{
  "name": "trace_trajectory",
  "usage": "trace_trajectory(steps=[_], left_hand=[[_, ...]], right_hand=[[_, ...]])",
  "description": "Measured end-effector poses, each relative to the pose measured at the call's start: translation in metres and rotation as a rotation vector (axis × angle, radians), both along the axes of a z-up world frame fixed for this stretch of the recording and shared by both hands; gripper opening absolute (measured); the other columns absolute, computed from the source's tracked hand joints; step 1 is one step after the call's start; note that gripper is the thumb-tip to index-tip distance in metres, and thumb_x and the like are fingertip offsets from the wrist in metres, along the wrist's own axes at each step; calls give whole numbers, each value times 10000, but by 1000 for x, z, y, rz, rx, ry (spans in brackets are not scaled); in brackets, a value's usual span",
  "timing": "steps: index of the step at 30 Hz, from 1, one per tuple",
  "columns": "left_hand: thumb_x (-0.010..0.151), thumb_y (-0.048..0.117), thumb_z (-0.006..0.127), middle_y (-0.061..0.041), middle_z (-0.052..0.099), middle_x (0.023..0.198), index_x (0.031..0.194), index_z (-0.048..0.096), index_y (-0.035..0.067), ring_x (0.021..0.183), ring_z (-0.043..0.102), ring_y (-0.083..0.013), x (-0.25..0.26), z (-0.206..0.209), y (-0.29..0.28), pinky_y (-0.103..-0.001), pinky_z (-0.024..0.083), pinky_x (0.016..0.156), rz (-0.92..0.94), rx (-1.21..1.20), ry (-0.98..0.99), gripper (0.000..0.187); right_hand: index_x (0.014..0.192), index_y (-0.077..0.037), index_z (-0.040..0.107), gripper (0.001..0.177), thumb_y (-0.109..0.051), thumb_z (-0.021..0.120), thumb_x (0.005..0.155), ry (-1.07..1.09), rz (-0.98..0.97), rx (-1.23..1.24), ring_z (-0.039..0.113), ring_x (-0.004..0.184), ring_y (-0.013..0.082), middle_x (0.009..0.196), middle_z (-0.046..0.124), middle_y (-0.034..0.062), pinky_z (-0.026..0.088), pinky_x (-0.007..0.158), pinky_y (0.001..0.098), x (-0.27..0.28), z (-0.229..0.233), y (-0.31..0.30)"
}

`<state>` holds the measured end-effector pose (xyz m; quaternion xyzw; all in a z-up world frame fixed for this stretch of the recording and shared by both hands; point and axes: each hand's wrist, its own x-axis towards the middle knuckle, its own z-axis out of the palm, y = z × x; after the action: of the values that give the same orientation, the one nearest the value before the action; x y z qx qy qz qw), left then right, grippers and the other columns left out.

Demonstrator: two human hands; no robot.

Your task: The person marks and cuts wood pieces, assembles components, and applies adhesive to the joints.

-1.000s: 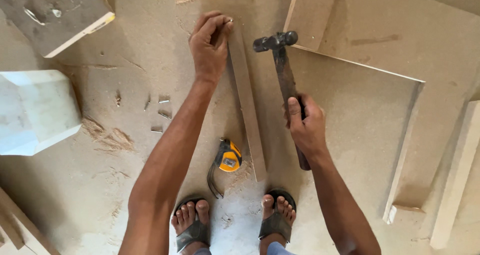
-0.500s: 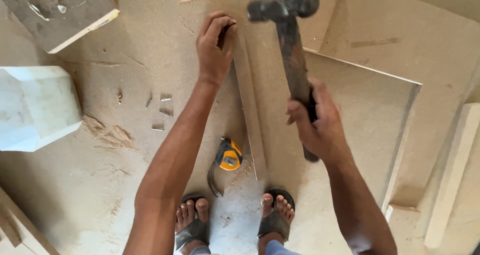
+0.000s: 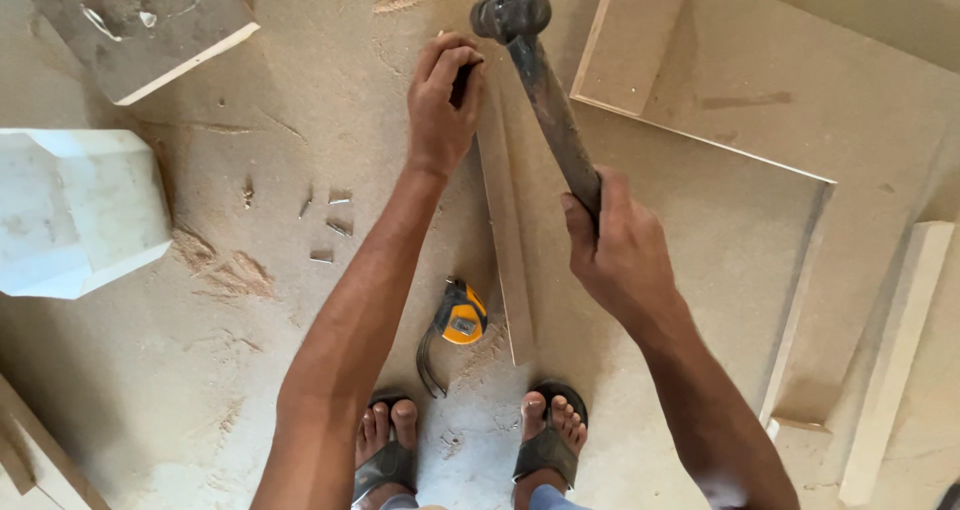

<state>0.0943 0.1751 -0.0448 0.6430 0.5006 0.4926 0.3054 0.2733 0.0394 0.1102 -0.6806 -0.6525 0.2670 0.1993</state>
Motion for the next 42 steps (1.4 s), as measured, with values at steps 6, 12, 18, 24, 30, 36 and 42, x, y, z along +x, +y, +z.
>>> trace_trajectory(steps=[6,12,18,24,30,36,42], left_hand=[[977,-3,740,-85,645,1225,1106,659,-10,1110,693,-252,-2,-5,-1,-349,596,963,-28,-26,7,153],[812,354,955,-139,420,1502,1487,405,23,1424,388,-347,0,-20,0,-517,329,1238,25,5,325,931],[815,458,961,-158,325,1600,1574,295,4,1546,227,-343,-1,-24,-3,-534,189,1309,74,-32,462,1107],[855,500,923,-157,334,1592,1558,305,-19,1545,222,-354,-1,-14,-3,-536,155,1308,77,-32,516,1070],[871,475,918,-157,334,1598,1564,313,-8,1555,227,-355,-3,-15,-5,-532,165,1311,87,-58,494,1039],[869,458,892,-169,338,1590,1553,325,-8,1537,238,-371,-3,-17,2,-543,174,1299,80,-29,503,1004],[913,571,873,-216,445,1497,1505,387,-22,1420,359,-428,-4,-39,26,-581,297,1186,111,48,512,969]], right_hand=[[1185,15,518,264,-178,636,1049,-47,18,-78,655,693,456,765,644,235,478,592,536,4,-19,20],[1209,30,497,243,-145,599,1076,85,-64,184,669,628,326,726,620,158,516,584,429,-2,14,-5],[1243,53,494,286,-144,600,1065,102,-6,152,687,666,366,782,662,174,528,592,446,-7,-18,-6],[1236,38,520,285,-163,632,1068,-11,49,103,677,725,427,819,654,218,517,629,495,2,-16,11],[1207,-3,531,246,-186,608,1062,7,-59,255,677,636,356,794,674,191,536,594,459,-1,-16,-21],[1203,13,521,269,-186,627,1057,-51,9,-14,646,614,382,734,630,201,479,532,479,14,-57,14],[1174,8,530,187,-146,597,1094,153,-65,95,662,670,345,763,628,182,507,606,446,-3,-37,-1]])
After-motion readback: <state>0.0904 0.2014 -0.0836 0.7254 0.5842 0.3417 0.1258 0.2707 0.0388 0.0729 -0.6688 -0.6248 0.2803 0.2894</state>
